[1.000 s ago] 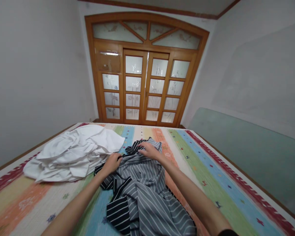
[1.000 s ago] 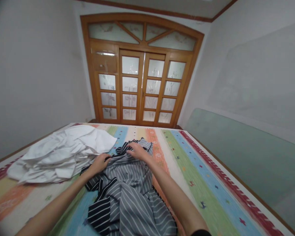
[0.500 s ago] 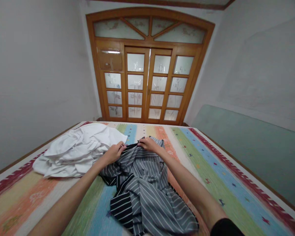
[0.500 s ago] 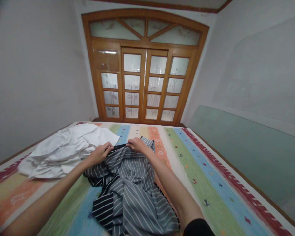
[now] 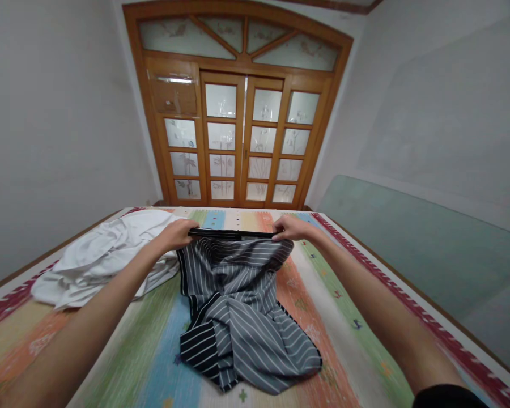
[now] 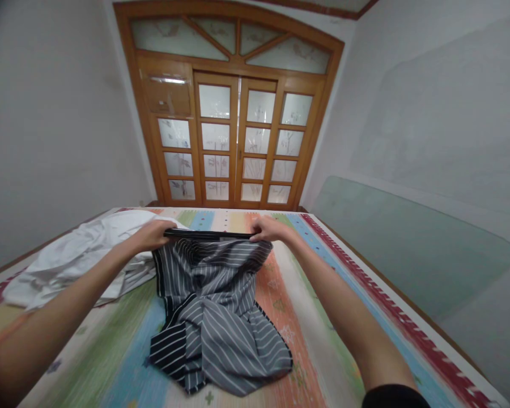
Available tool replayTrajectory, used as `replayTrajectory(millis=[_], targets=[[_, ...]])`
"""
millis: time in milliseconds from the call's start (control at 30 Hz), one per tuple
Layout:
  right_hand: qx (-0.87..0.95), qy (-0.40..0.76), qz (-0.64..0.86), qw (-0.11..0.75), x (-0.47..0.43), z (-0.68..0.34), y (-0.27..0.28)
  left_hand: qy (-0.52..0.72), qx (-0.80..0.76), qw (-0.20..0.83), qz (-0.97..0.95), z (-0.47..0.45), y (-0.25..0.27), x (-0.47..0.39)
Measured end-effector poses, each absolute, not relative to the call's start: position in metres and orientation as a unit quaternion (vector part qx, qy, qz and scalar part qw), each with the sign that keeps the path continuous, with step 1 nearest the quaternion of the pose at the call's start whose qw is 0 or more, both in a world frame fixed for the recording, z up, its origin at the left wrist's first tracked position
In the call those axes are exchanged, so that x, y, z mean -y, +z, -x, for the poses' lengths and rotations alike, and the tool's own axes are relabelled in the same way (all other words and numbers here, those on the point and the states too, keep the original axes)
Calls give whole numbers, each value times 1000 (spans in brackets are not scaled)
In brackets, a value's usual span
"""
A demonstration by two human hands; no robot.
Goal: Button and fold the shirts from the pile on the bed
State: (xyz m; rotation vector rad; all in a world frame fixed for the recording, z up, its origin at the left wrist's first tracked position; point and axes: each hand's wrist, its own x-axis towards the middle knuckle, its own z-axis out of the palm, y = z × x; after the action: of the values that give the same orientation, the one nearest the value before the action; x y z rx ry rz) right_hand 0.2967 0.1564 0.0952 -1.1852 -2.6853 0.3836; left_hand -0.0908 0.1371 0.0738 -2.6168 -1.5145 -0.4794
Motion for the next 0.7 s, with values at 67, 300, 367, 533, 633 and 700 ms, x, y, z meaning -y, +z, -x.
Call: replayTrajectory(millis=[67,300,367,533,633,700], targets=[[894,155,399,130,-152,-310,101,-229,492,46,838,94,75,-139],[825,44,449,339,-131,-319,113,-518,476,-115,701,89,77,-144],[852,98,434,275,-125,-321,114,-580,468,-170,645,88,77,-146],[863,259,427,82,-114,-344,112,-639,461,-230,572,100,83,-146],[834,318,449,46,-106,-367,114,-617,480,-286,554,118,90,-133],[812,361,457,38,-94,-384,122,-541,487,-361,583,132,96,-120]])
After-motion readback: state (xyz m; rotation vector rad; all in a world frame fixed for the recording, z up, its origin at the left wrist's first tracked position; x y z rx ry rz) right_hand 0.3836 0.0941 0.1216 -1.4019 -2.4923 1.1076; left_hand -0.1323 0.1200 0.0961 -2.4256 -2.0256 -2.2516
